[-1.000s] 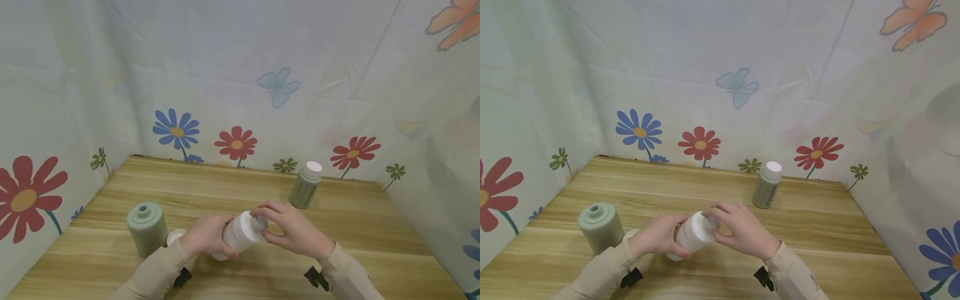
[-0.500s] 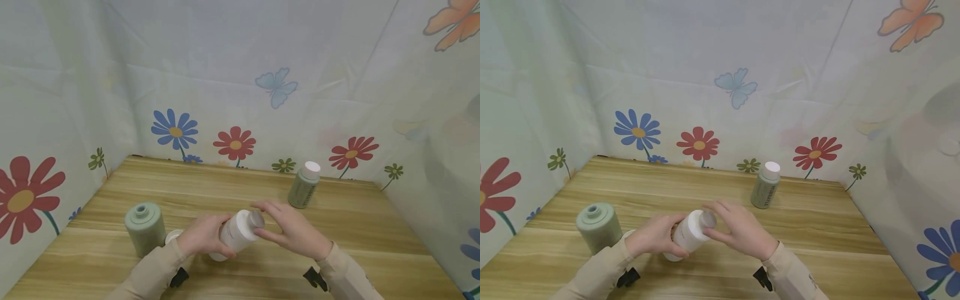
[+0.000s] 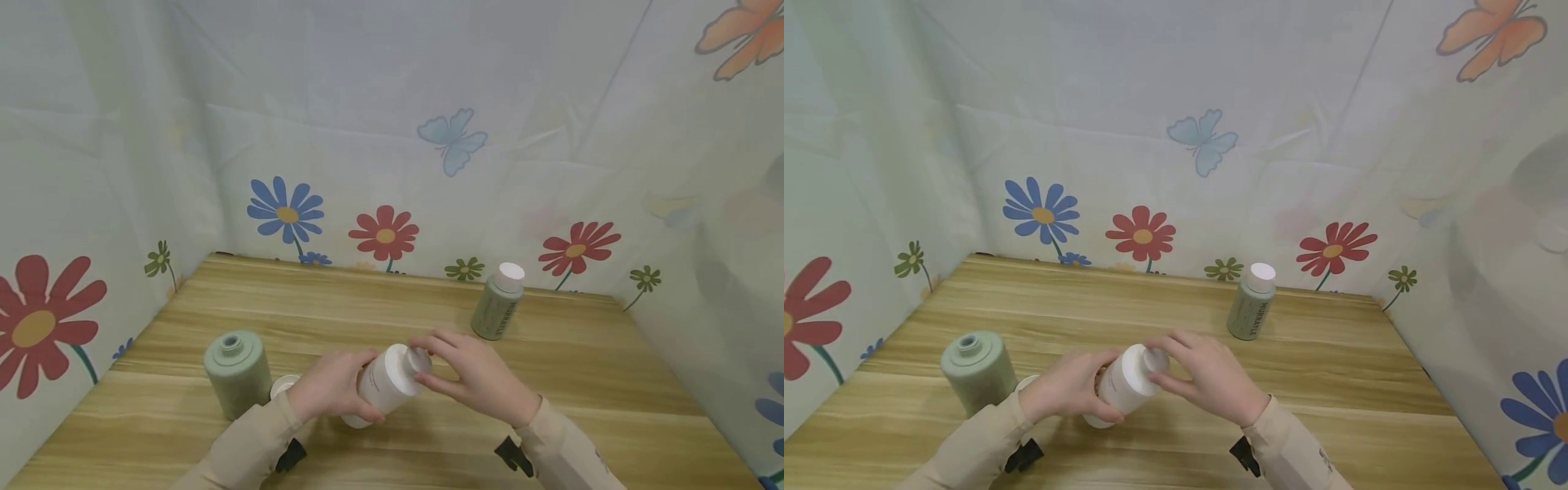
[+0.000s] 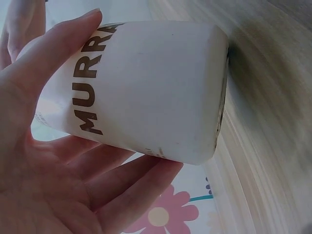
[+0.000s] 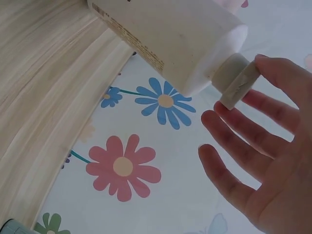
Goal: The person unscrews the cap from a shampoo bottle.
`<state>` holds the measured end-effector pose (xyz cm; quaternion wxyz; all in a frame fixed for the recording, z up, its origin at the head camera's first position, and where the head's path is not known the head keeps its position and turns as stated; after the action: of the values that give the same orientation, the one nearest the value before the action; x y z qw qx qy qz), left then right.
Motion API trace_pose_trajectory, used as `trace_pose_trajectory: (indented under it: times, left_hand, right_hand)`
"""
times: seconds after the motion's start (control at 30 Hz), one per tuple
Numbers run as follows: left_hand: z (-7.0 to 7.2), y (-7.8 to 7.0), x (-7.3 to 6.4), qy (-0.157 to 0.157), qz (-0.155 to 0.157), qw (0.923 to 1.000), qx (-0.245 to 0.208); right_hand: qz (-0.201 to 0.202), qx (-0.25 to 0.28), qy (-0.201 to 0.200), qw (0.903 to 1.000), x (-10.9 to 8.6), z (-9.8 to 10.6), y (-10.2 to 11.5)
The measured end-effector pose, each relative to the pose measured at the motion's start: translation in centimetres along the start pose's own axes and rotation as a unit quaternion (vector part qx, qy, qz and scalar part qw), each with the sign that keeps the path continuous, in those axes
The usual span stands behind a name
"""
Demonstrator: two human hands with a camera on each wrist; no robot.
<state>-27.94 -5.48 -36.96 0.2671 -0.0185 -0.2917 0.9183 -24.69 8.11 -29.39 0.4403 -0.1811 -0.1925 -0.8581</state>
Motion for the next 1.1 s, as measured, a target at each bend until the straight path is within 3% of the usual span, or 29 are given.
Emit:
trace_pose_trajectory:
  times: [0.23,0.47,0.6,0.9,1.1]
  left_hand:
    - [-0.1,0.0,0.1,0.016,0.004,0.9998,-0.010]
    - [0.0,-0.1,0.1,0.014,0.002,0.9999,-0.006]
    - [0.0,-0.1,0.1,0.010,-0.002,1.0000,0.001]
    - [-0.2,-0.1,0.1,0.009,0.002,0.9999,-0.004]
    - [-0.1,-0.1,0.1,0.005,0.002,1.0000,0.000]
  right_hand:
    - [0.045,0.000,0.006,0.9990,-0.1,0.3,0.6]
    - [0.052,-0.009,0.025,0.9983,-0.3,0.4,0.9]
    - [0.026,-0.011,0.034,0.9990,-0.3,0.3,0.7]
    - [-0.097,0.032,0.026,0.9944,0.0,0.2,-1.3]
    - [-0.082,0.024,0.001,0.9964,-0.2,0.2,-1.3]
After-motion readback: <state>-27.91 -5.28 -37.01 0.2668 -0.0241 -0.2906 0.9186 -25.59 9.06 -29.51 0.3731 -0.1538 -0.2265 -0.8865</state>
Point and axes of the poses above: each hand's wrist, its own x-axis towards the middle knuckle, its own z-axis out of the back of the hand, y = z × x, the point moved 9 cm from there along x, towards the middle knuckle, and after that the axes turned 1 degree about -y, right-handed, at the moved point
